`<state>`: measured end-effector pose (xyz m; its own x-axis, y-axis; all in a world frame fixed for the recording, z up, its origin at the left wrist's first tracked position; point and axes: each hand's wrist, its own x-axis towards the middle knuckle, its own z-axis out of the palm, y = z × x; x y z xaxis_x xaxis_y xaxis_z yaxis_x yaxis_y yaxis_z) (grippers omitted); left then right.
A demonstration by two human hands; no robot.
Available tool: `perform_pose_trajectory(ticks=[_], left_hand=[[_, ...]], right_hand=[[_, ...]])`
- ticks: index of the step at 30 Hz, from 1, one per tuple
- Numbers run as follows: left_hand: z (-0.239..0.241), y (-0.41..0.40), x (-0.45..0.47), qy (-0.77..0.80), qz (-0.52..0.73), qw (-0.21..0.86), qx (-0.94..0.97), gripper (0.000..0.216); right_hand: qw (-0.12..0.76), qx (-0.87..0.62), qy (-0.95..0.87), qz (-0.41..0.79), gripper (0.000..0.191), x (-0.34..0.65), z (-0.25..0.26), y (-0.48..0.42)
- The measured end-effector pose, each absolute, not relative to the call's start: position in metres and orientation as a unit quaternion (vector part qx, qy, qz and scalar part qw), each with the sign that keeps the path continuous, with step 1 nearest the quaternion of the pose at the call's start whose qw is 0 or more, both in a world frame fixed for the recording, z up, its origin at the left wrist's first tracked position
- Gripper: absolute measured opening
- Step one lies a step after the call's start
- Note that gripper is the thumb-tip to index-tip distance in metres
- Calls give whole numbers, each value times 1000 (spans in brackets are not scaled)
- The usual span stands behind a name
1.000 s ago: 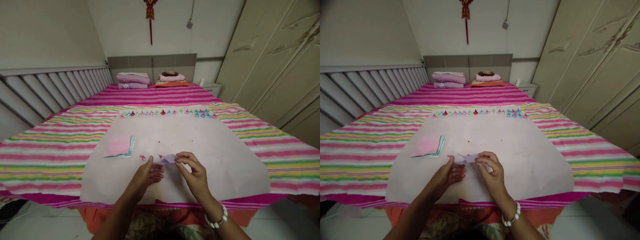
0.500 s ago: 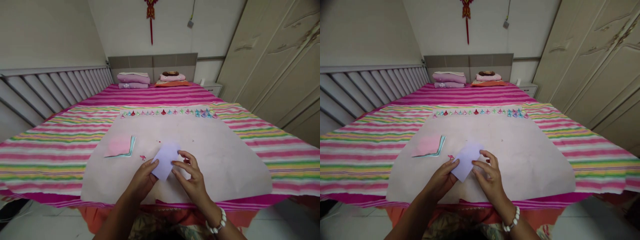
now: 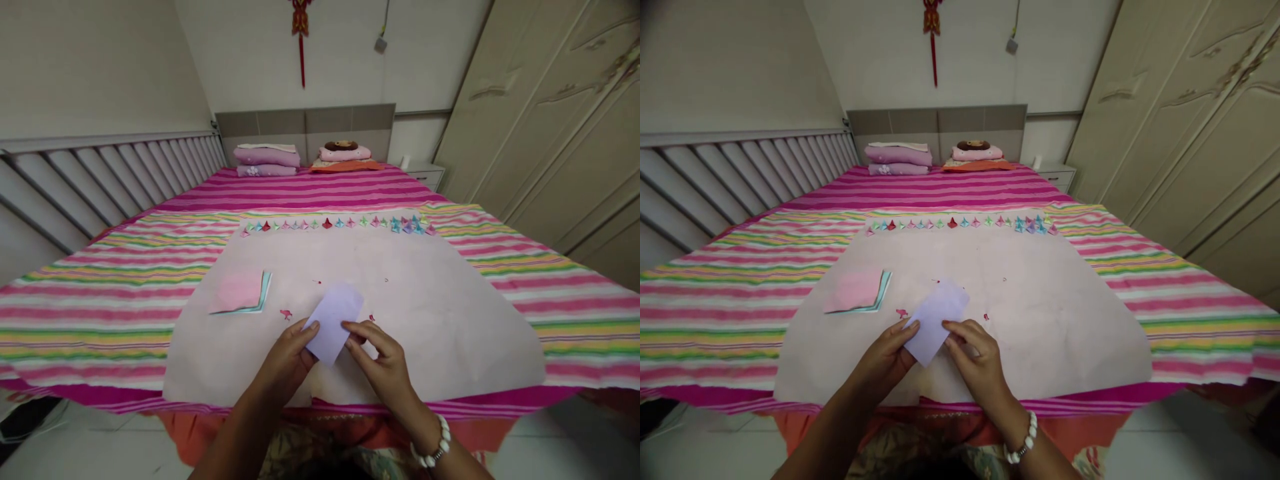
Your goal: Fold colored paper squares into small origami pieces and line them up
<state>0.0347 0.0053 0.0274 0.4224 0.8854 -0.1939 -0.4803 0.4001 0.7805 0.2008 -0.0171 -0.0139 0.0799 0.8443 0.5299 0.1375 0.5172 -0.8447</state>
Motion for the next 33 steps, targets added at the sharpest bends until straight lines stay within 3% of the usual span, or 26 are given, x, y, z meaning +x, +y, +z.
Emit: perform_pose_trajectory(ticks=[6,14,21,28,33], left_hand=[[20,5,32,313,434,782,321,31],[22,2,31,334,356,781,390,33],[26,11,27,344,355,754,433,30],[24,9,33,374,412,699,449,30],[26,11,29,452,473,523,546,15]], right_hand=[[682,-407,-403,455,41,202,-6,-13],[695,-416,-363,461,49,202,0,-9],[637,-423,-404,502,53,200,8,-15],[561,-447,-408,565,28,195,7,-16],[566,-476,-439,511,24,197,2,-15]])
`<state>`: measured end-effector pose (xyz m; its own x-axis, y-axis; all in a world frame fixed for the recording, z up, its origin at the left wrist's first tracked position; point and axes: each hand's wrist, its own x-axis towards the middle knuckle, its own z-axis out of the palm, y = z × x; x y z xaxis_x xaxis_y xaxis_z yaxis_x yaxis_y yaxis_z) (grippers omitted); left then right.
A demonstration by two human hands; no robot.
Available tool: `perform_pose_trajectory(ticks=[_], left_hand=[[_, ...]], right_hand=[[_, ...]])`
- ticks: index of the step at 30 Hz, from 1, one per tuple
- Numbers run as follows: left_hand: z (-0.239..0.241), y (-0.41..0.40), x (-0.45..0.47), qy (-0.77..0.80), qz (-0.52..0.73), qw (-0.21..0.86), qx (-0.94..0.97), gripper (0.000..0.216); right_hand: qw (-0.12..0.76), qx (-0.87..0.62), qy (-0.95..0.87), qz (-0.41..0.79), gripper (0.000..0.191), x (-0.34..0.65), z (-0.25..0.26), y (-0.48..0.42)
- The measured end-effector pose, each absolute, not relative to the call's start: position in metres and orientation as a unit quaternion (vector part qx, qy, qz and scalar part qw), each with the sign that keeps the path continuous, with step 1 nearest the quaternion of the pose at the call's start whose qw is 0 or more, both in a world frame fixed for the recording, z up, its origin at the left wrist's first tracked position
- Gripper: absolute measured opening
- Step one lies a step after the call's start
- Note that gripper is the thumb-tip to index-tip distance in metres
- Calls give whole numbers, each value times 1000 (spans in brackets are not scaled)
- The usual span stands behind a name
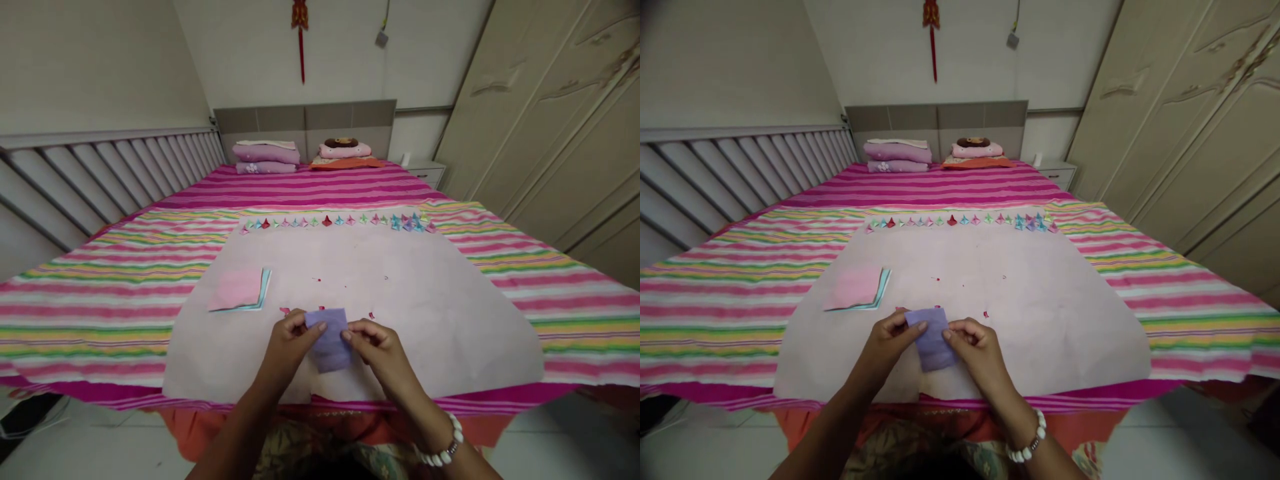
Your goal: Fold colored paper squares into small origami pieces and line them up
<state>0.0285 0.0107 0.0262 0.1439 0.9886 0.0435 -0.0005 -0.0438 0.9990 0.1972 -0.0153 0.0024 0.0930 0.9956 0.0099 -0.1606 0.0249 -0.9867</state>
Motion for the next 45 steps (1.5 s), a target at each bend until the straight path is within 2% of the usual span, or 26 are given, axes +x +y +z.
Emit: perform_pose_trajectory(ticks=[3,10,14,19,24,27,30,31,33,35,36,41,45], left_hand=[[30,10,26,480,465,458,586,11],[31,4,22,472,411,582,520,34],[27,3,21,438,447,525,577,20],[27,2,20,415,454,447,649,20],[28,0,25,424,484,449,620,2],[27,-2,29,439,495,495,563,12],[25,-3,34,442,512,538,503,18],[23,-4,35,440,517,547,490,24],[21,-4,37,439,518,559,477,51],[20,-2,38,442,508,569,472,72],[21,-1,38,438,501,578,472,72],[27,3,36,394,438,652,477,35],[27,2,37,394,421,659,482,25]], right_hand=[[563,-477,-440,511,27,197,3,-15],[583,-444,-456,506,24,196,2,-18],[616,-413,-486,462,16,197,2,-20],[623,-413,-521,413,13,198,6,-21],[631,-427,-516,392,12,197,6,-19],[656,-425,-458,423,21,194,6,-18],[680,-412,-414,443,48,191,7,-16],[685,-408,-405,447,59,190,7,-16],[687,-407,-389,459,76,189,7,-15],[680,-417,-377,470,79,189,6,-15],[676,-422,-374,474,78,189,5,-15],[649,-412,-390,507,73,189,3,-17],[642,-428,-380,509,54,190,7,-19]])
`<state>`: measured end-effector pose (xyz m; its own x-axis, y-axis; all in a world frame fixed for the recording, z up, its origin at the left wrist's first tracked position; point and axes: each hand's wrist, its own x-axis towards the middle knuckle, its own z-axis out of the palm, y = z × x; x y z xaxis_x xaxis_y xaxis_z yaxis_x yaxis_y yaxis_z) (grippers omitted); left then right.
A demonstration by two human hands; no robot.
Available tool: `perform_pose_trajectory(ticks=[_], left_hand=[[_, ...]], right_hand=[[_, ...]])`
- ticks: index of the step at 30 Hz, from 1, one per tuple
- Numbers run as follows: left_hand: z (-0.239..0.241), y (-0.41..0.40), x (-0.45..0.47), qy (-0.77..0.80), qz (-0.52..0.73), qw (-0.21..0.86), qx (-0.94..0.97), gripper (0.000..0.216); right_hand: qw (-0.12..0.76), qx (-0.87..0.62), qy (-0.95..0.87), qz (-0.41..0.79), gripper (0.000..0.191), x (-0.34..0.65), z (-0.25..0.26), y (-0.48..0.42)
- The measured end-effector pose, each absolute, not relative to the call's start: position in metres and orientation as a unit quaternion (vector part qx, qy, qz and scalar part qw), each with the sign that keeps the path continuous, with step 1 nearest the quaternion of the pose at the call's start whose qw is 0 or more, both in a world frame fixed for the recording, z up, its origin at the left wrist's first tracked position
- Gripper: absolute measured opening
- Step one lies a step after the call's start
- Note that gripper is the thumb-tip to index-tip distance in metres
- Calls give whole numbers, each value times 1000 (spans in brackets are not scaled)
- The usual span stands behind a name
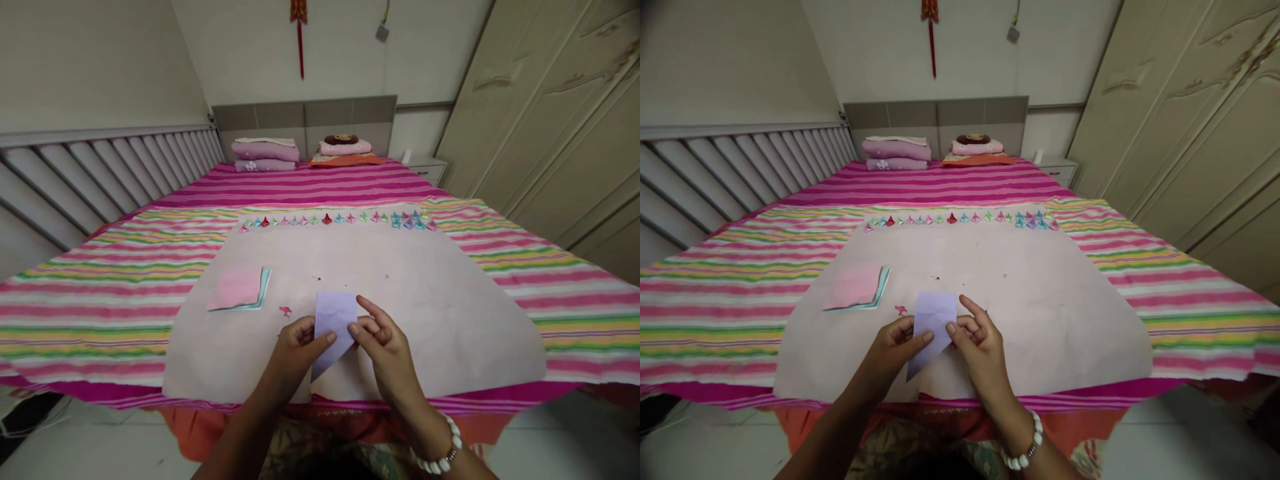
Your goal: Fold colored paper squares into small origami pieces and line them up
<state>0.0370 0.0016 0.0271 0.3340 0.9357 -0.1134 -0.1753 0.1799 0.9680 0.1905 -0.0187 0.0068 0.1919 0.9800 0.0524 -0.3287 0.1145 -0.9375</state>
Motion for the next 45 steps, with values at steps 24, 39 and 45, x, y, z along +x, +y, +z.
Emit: perform_pose_trajectory(ticks=[24,39,45], left_hand=[[19,1,48,446,491,589,462,27],[17,7,40,486,404,578,516,29],[28,1,44,530,429,442,582,28]], right_hand=[[572,-432,-436,544,18,187,-1,-20],[539,-441,-406,591,32,193,-10,-15],[562,-418,-320,638,30,192,-14,-14]])
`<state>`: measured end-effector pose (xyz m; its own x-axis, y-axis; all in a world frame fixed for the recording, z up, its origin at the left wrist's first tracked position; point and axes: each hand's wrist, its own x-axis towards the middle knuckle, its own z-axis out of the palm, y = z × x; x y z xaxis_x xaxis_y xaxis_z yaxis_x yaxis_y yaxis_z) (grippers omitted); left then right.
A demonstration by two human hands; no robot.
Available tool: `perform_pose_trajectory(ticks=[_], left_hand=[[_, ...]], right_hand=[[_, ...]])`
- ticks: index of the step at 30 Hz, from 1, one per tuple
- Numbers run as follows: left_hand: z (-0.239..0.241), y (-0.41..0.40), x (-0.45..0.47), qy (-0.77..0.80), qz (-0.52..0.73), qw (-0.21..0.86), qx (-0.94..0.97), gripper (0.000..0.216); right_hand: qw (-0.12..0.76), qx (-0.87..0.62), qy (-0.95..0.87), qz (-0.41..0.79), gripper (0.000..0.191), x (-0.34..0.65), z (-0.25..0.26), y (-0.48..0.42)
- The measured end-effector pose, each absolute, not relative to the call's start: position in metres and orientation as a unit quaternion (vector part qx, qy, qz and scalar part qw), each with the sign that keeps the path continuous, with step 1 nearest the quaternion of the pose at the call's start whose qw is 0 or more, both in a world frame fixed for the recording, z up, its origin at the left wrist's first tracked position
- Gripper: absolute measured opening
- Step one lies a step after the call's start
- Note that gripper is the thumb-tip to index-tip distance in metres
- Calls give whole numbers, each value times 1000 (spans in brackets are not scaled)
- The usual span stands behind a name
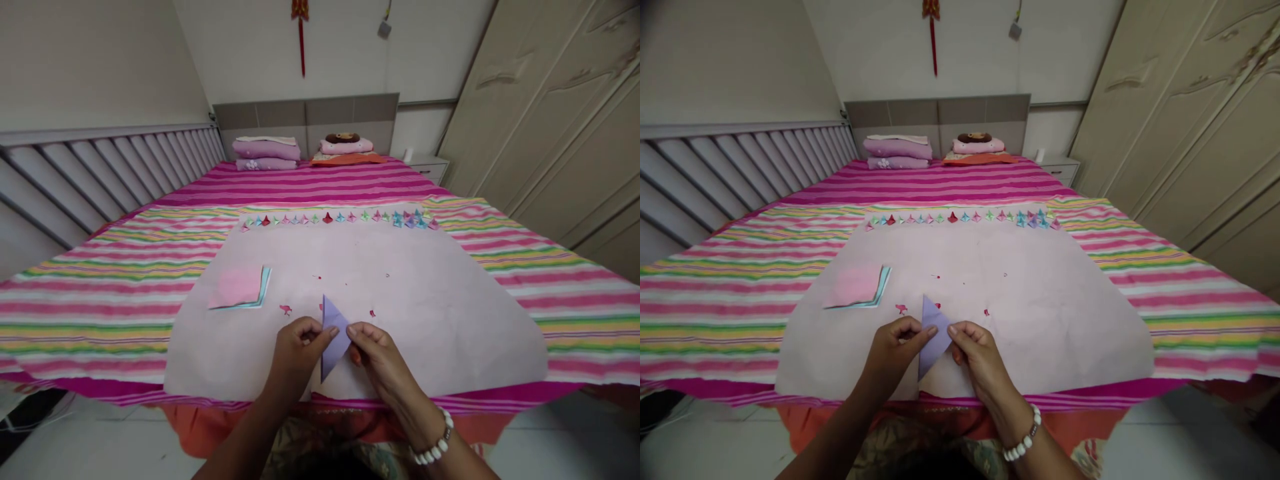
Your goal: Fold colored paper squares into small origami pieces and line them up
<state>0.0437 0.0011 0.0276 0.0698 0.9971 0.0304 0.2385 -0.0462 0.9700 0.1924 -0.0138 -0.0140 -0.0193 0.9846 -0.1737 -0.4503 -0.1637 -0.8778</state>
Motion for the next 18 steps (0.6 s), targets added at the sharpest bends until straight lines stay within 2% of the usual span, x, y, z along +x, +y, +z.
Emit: perform_pose_trajectory(ticks=[2,7,18], left_hand=[[34,-1,44,500,424,467,593,26],[44,-3,43,445,414,583,539,39],[37,-4,47,434,395,600,544,24]], right_hand=[[561,-389,-288,671,29,193,-15,-13],[558,-324,-231,728,29,194,-19,-13],[561,-315,-191,741,27,193,-19,-12]])
